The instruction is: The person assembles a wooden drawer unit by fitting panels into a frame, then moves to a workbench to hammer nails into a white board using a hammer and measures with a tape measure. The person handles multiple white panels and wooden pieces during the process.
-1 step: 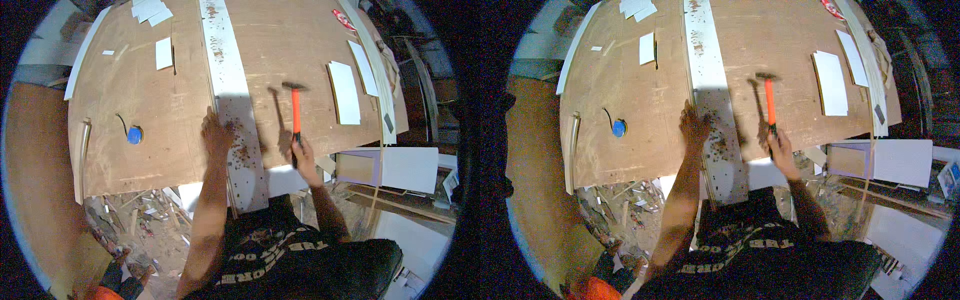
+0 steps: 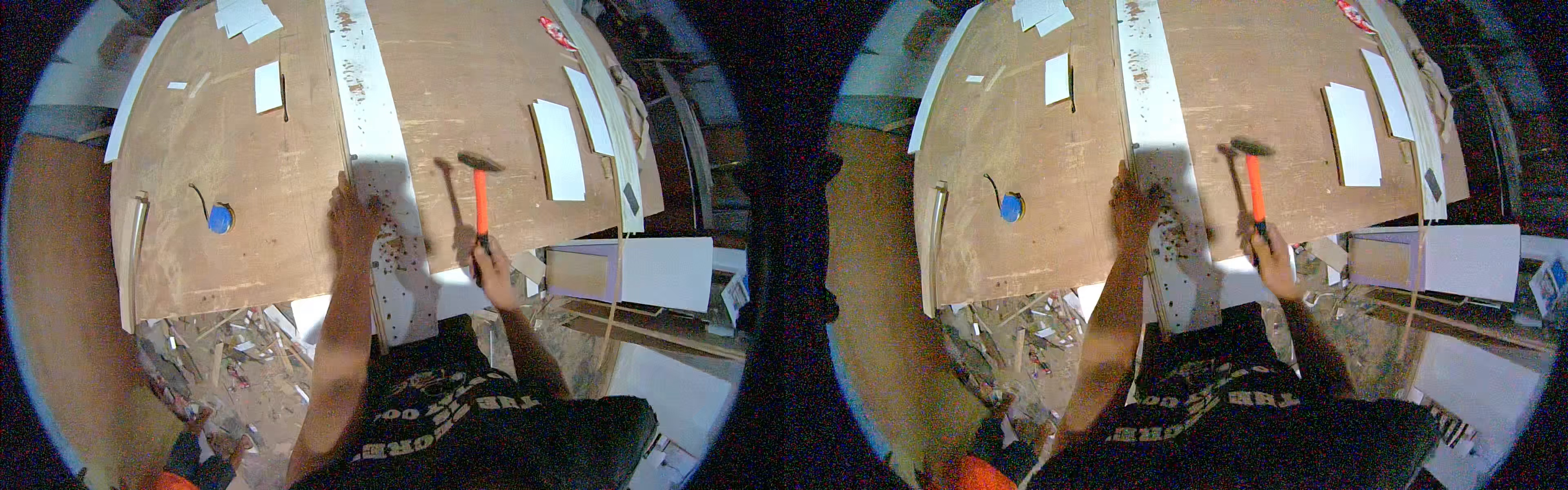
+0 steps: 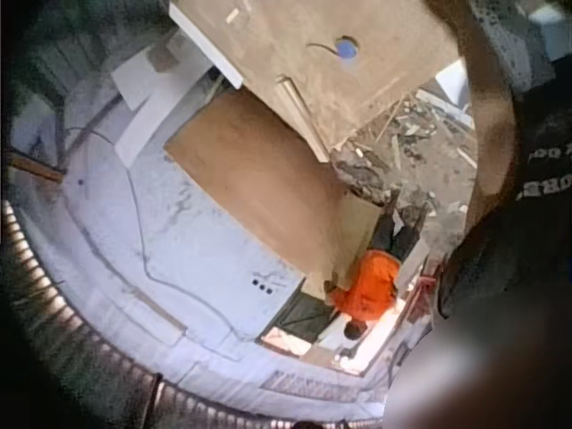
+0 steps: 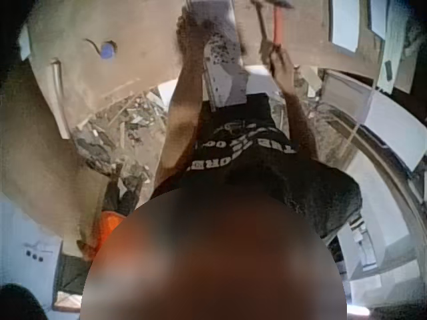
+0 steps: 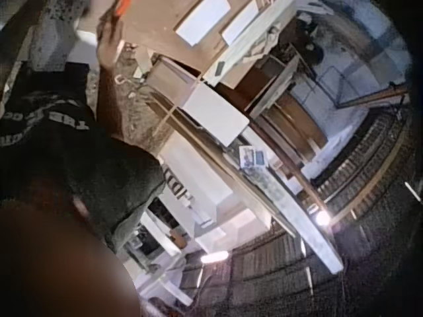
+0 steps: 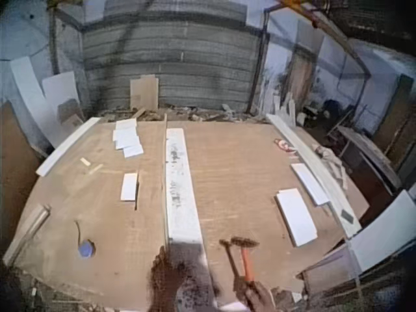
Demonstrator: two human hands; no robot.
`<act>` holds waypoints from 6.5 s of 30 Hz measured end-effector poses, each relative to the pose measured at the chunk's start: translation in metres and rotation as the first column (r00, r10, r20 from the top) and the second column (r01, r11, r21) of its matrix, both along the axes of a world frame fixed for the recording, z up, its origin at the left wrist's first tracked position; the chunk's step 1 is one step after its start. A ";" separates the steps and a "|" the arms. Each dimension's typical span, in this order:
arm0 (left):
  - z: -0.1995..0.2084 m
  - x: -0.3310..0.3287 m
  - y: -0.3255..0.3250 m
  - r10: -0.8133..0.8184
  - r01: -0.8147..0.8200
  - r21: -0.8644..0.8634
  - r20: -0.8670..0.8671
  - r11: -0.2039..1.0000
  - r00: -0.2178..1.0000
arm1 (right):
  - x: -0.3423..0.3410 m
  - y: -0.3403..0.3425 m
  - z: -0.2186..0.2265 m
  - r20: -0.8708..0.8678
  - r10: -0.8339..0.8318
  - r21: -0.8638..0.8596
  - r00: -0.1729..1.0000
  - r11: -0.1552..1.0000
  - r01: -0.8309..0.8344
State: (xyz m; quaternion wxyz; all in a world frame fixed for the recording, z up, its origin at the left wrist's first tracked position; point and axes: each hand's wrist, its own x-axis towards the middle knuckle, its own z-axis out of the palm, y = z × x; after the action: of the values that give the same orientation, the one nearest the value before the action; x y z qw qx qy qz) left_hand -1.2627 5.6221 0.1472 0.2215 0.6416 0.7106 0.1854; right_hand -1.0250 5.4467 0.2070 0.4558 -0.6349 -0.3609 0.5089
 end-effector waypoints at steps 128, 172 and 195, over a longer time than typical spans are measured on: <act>0.002 0.007 0.013 0.050 -0.047 -0.062 0.042 0.997 0.998 | -0.042 -0.019 -0.013 0.787 0.356 -0.345 0.504 0.931 -0.120; -0.092 -0.335 0.103 0.254 -0.328 0.008 -0.649 0.945 0.717 | 0.379 0.160 -0.036 0.766 0.112 -0.457 0.633 0.788 0.413; -0.006 -0.079 -0.056 0.116 -0.347 0.211 0.683 0.914 0.721 | 0.380 0.128 -0.089 0.644 -0.236 -0.119 0.728 0.909 0.399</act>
State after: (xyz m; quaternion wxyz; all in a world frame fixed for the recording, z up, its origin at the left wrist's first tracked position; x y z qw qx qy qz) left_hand -1.3414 5.5658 0.1412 0.3229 0.4668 0.6219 0.5395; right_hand -0.6451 5.5745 0.1183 0.3102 -0.8700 -0.3078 0.2285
